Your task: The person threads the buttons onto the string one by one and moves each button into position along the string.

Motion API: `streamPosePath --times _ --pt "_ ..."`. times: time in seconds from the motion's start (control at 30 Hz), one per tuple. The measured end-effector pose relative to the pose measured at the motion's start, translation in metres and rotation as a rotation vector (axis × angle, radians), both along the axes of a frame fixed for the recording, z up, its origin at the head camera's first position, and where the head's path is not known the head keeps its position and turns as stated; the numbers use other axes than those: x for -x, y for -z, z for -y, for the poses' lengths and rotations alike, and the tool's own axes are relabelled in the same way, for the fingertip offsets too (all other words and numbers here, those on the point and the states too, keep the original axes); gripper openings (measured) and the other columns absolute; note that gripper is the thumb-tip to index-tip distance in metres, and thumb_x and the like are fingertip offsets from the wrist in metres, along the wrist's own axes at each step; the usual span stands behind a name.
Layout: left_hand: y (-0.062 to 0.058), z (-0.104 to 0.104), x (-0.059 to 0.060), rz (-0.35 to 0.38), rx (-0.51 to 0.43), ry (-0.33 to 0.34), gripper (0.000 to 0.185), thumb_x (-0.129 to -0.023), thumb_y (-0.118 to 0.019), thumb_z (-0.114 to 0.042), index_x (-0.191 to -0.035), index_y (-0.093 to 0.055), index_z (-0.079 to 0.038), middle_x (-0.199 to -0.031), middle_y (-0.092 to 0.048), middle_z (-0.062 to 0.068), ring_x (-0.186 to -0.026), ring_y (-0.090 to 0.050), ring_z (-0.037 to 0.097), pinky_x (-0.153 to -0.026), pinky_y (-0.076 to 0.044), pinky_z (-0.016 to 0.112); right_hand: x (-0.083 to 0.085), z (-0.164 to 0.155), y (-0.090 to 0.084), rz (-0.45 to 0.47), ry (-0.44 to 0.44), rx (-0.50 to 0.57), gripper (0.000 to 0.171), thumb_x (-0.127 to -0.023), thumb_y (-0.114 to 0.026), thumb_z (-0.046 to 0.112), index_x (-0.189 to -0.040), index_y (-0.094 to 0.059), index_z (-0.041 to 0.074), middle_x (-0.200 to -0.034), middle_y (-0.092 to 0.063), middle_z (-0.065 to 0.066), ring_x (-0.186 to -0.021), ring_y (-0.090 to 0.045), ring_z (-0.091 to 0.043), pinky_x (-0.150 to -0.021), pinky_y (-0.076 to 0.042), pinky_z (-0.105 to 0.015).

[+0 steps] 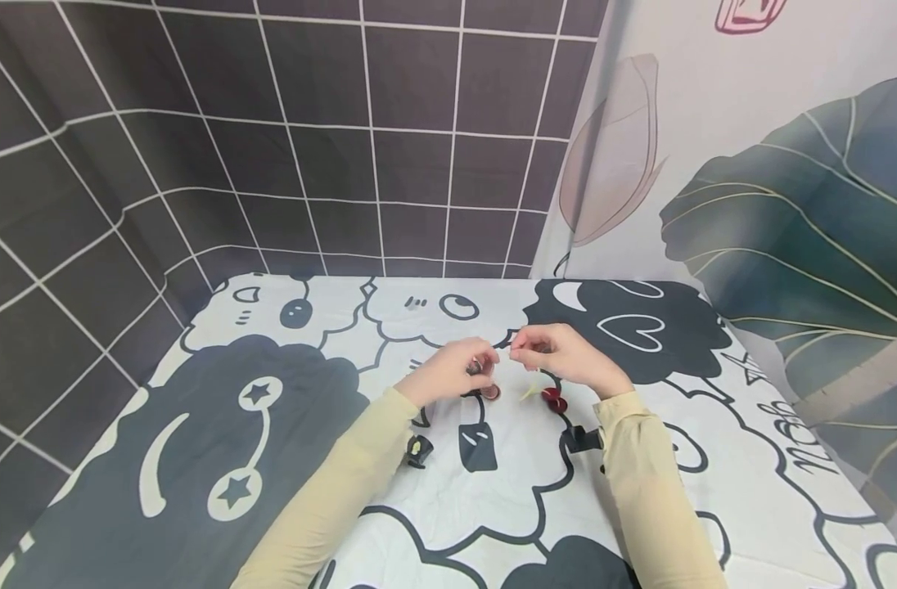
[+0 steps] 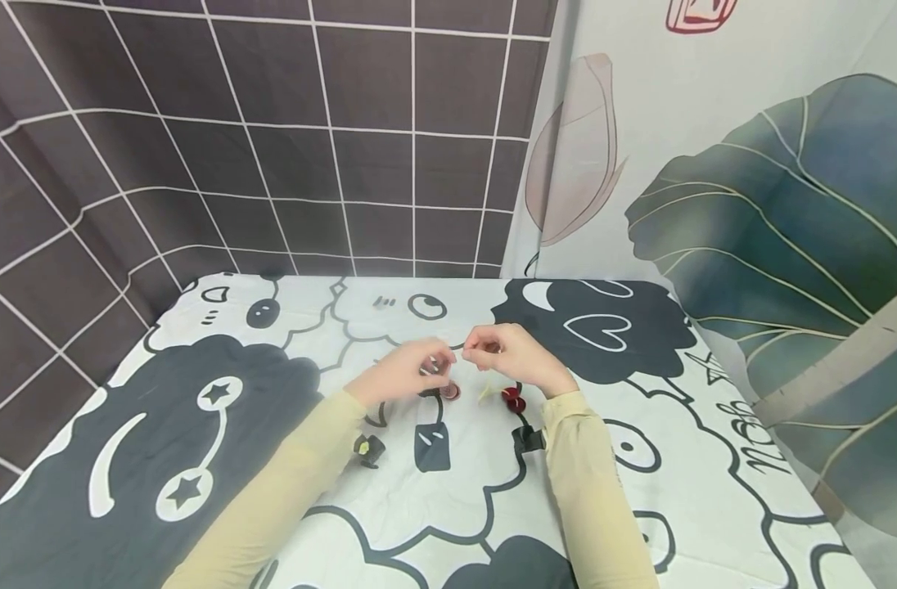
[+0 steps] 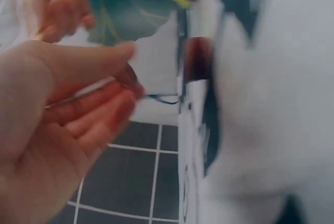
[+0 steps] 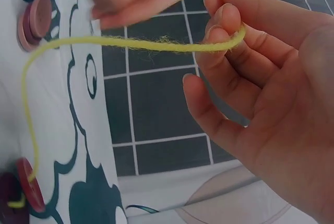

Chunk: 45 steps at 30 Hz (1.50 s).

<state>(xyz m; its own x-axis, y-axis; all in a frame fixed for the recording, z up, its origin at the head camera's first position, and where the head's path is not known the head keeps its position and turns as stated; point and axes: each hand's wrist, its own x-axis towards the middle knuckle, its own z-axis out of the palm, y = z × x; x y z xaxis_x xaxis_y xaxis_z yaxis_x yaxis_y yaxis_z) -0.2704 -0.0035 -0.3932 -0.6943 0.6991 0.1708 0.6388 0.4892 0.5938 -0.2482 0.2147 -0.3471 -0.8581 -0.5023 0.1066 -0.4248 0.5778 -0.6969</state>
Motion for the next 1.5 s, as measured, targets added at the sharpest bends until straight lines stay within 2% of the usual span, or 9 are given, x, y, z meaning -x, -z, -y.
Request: streamPosePath --times 0.17,0.23,0.3,0.63,0.9,1.1,1.27,1.37,1.5 --pt "-0.011 0.009 0.004 0.117 -0.323 0.041 0.028 -0.084 -0.070 -0.001 -0.110 -0.061 -0.001 -0.102 -0.066 0.013 -0.101 -0.066 0.022 -0.094 -0.052 0.026 0.000 0.002 -0.001 -0.016 0.005 -0.009 0.005 -0.091 -0.063 0.011 -0.091 -0.067 0.008 -0.072 -0.061 -0.001 -0.066 -0.055 -0.011 -0.063 -0.045 -0.025" --pt "-0.014 0.011 0.005 0.146 -0.396 0.056 0.027 -0.084 -0.070 0.000 -0.109 -0.061 -0.002 -0.099 -0.065 0.012 -0.103 -0.066 0.022 -0.095 -0.051 0.023 0.000 0.005 -0.001 -0.020 -0.004 -0.010 0.005 -0.091 -0.063 0.011 -0.091 -0.067 0.009 -0.074 -0.062 -0.001 -0.068 -0.056 -0.011 -0.065 -0.046 -0.025" --pt "-0.016 0.013 0.005 0.152 -0.428 0.057 0.027 -0.084 -0.071 -0.001 -0.109 -0.062 -0.002 -0.099 -0.065 0.011 -0.104 -0.066 0.021 -0.095 -0.051 0.021 0.000 0.008 -0.001 -0.026 -0.010 -0.011 0.005 -0.091 -0.063 0.011 -0.091 -0.067 0.009 -0.074 -0.063 -0.001 -0.069 -0.056 -0.011 -0.066 -0.047 -0.026" --pt "-0.020 0.012 0.004 0.144 -0.433 0.068 0.027 -0.084 -0.071 0.000 -0.109 -0.061 -0.001 -0.100 -0.066 0.012 -0.103 -0.067 0.022 -0.095 -0.051 0.021 -0.002 0.015 -0.001 -0.090 0.042 -0.017 0.005 -0.090 -0.064 0.013 -0.088 -0.068 0.011 -0.069 -0.061 0.003 -0.068 -0.055 -0.010 -0.066 -0.045 -0.024" --pt "-0.023 0.012 0.002 0.143 -0.411 0.073 0.028 -0.084 -0.072 -0.002 -0.110 -0.062 -0.001 -0.104 -0.066 0.013 -0.105 -0.067 0.023 -0.096 -0.051 0.022 -0.001 0.017 0.000 -0.121 0.046 -0.043 0.005 -0.091 -0.064 0.014 -0.087 -0.067 0.011 -0.070 -0.061 0.002 -0.067 -0.054 -0.009 -0.064 -0.044 -0.023" --pt "-0.025 0.010 -0.002 0.133 -0.389 0.031 0.032 -0.084 -0.073 -0.005 -0.112 -0.057 -0.004 -0.109 -0.066 0.011 -0.106 -0.067 0.022 -0.095 -0.052 0.022 -0.001 0.020 0.000 -0.131 0.031 -0.053 0.004 -0.091 -0.064 0.013 -0.088 -0.067 0.011 -0.070 -0.062 0.002 -0.068 -0.053 -0.009 -0.065 -0.044 -0.022" --pt "-0.024 0.008 -0.005 0.086 -0.397 -0.037 0.026 -0.083 -0.076 -0.011 -0.101 -0.058 -0.008 -0.104 -0.068 0.006 -0.101 -0.068 0.017 -0.092 -0.052 0.022 -0.002 0.021 0.001 -0.098 0.023 -0.029 0.015 -0.097 -0.056 0.015 -0.086 -0.064 0.009 -0.069 -0.057 0.002 -0.068 -0.051 -0.010 -0.068 -0.043 -0.025" --pt "-0.024 0.008 -0.005 0.028 -0.404 -0.044 0.020 -0.082 -0.076 -0.012 -0.096 -0.063 -0.009 -0.099 -0.069 0.005 -0.095 -0.069 0.016 -0.090 -0.054 0.026 -0.002 0.022 0.001 -0.063 0.019 -0.001 0.025 -0.102 -0.048 0.021 -0.083 -0.061 0.009 -0.071 -0.057 0.001 -0.072 -0.053 -0.013 -0.070 -0.044 -0.026" --pt "-0.024 0.009 -0.004 -0.047 -0.409 -0.031 0.015 -0.083 -0.075 -0.011 -0.096 -0.067 -0.007 -0.097 -0.069 0.005 -0.092 -0.070 0.016 -0.086 -0.056 0.030 -0.001 0.022 0.002 -0.045 0.031 0.017 0.026 -0.101 -0.050 0.025 -0.084 -0.061 0.010 -0.072 -0.058 0.002 -0.074 -0.053 -0.017 -0.071 -0.042 -0.026"
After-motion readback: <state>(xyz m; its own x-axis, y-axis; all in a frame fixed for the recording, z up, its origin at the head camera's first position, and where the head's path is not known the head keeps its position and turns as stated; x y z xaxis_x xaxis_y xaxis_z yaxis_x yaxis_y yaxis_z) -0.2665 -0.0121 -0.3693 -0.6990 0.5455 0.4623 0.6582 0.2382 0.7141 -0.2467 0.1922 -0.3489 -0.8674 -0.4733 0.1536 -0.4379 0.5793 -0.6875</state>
